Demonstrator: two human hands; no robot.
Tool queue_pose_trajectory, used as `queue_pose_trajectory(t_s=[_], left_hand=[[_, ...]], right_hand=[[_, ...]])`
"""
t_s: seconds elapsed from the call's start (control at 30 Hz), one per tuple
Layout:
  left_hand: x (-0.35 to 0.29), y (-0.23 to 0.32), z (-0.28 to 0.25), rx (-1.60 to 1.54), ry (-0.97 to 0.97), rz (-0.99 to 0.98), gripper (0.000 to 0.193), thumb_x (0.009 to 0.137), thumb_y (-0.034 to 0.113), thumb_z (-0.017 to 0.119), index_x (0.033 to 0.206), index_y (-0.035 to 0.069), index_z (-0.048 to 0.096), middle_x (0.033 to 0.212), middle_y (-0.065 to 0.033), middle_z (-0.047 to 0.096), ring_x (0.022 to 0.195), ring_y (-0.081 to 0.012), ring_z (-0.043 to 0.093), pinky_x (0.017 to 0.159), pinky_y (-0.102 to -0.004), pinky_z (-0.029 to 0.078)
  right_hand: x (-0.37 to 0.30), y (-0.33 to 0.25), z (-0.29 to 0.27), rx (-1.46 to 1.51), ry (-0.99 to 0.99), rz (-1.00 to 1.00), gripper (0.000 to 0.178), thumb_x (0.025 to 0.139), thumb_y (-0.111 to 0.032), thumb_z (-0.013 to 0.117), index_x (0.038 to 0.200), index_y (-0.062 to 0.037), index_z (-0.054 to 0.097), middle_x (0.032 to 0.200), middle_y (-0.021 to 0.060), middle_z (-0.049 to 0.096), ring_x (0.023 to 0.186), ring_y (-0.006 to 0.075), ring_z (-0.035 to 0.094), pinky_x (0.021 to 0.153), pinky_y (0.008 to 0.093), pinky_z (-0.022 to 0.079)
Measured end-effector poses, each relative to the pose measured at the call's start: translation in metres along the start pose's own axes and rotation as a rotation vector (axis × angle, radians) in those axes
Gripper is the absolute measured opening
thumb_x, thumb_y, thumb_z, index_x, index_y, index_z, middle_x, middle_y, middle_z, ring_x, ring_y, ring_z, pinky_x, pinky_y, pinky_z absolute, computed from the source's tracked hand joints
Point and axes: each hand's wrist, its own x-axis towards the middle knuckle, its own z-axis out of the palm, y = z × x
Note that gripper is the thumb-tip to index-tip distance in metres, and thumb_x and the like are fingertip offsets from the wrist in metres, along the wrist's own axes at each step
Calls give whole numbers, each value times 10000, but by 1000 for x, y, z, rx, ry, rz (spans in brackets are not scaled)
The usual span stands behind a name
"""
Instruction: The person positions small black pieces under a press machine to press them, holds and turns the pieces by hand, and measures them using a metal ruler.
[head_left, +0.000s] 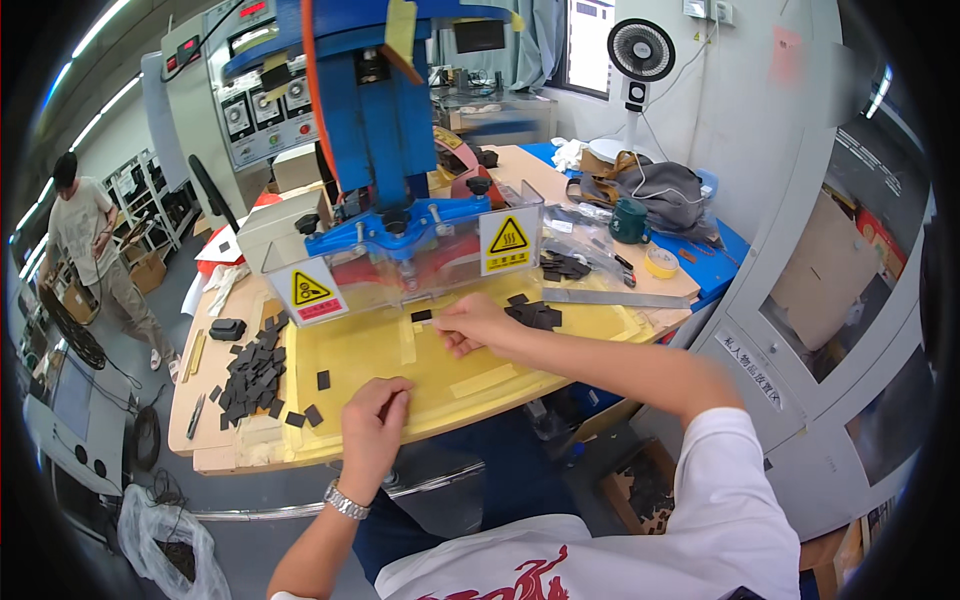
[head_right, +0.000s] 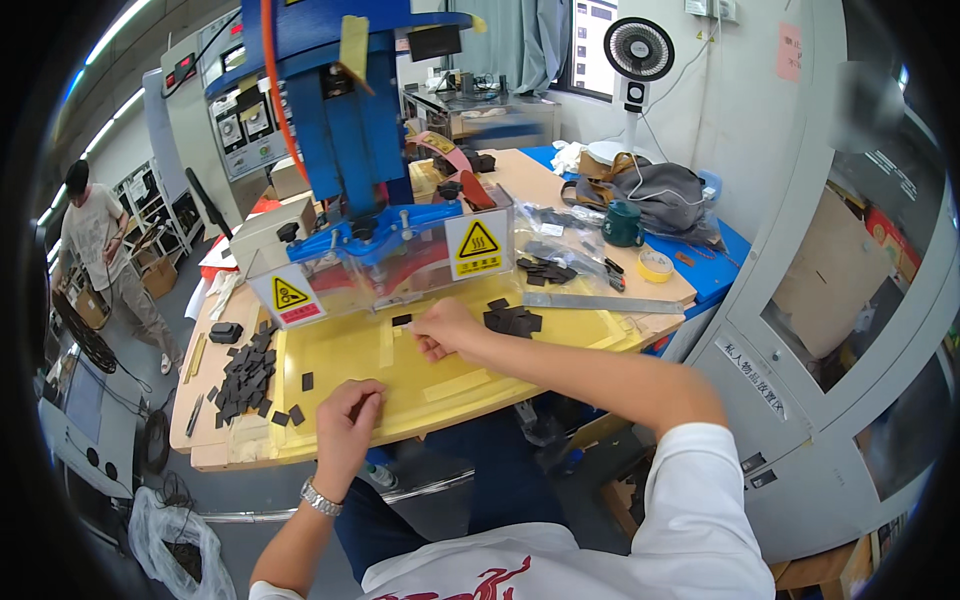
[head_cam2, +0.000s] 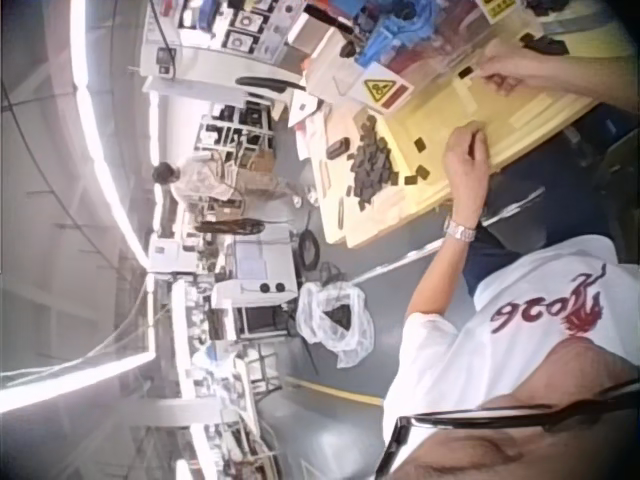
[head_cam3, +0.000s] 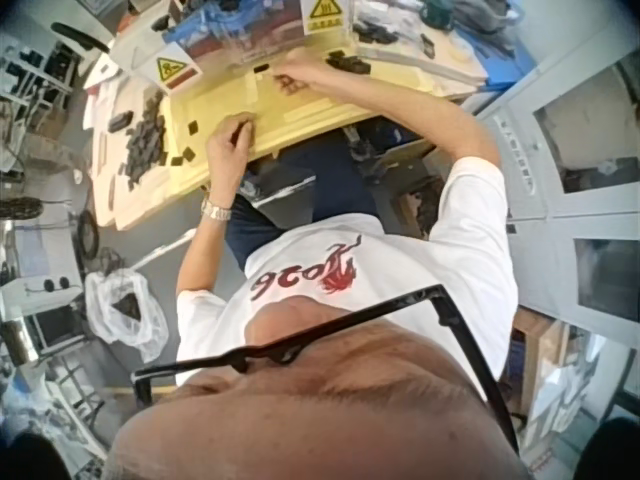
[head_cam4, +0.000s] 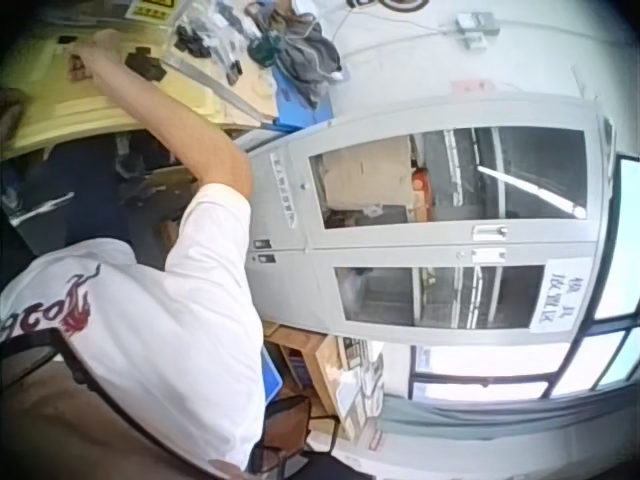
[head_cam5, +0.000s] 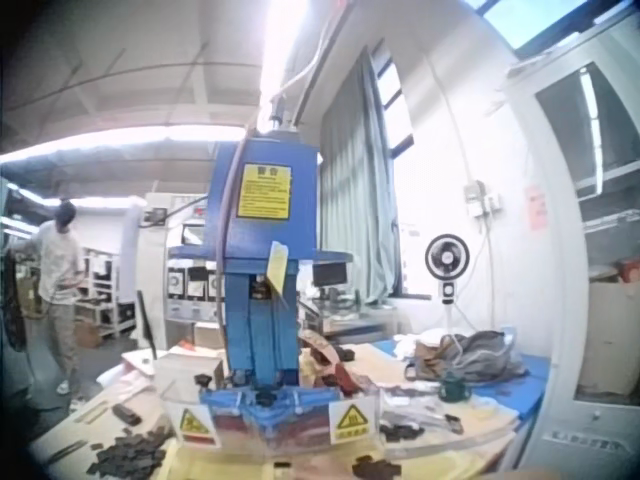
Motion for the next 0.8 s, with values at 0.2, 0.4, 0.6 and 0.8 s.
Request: queue_pose_trajectory(t_s=[0.2,0.4,0.6,0.8], left_hand=[[-13,8,-10,-119,2,4,115,975,-12,707,1077,-10,760,974,-160,743,842,-324,715,771,-375,561],[5,-21,-89,137,47,72,114,959,-3,715,1050,2,782,1006,-166,792,843,-311,773,763,-379,613],[66,-102,-185,652,48,127,118,923,27,733,1029,8,782,989,-200,773,927,-387,741,855,-484,586],[88,-139,-191,954,-252,149,68,907,65,762,949,11,755,889,-195,748,955,-376,718,862,-499,574]], right_hand=[[36,5,31,221,352,105,141,1003,-106,743,971,28,715,814,91,743,627,159,694,502,331,577],[52,9,32,46,534,125,170,987,-98,756,879,30,725,758,100,751,557,146,656,444,322,526],[48,4,51,30,515,56,217,937,-57,768,740,11,710,649,73,687,489,140,608,431,309,498],[-45,-1,30,-66,112,140,218,982,-125,781,810,-13,709,700,37,684,545,106,605,470,255,477]])
